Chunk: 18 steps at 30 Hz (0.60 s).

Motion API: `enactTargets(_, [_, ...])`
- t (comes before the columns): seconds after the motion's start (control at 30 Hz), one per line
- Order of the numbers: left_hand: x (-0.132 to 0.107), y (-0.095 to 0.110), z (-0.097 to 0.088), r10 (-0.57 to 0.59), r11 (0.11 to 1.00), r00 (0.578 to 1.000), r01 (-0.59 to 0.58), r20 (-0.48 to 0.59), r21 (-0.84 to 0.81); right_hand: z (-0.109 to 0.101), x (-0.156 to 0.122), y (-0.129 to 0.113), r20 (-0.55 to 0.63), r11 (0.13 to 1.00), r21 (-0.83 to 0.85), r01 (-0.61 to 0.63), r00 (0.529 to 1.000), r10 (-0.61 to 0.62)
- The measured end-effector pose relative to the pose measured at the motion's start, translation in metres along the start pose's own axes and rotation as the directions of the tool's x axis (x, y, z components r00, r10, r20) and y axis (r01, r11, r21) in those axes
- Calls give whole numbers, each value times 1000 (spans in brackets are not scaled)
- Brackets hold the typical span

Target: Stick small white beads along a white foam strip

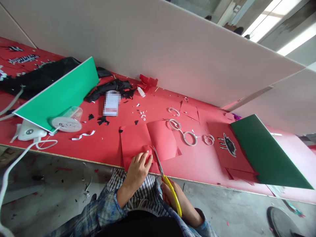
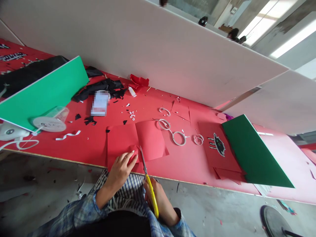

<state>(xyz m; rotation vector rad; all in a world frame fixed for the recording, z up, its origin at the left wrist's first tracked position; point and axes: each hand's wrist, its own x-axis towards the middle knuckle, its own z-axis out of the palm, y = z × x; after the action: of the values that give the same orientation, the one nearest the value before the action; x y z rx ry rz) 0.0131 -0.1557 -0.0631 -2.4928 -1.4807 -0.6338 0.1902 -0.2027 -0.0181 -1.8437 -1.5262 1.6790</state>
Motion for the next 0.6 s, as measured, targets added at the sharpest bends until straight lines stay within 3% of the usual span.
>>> enactTargets(0.6, [-2, 0, 4, -6, 1000, 1000, 6, 16, 2, -3, 1, 3, 1, 1000, 25, 6, 1000, -6])
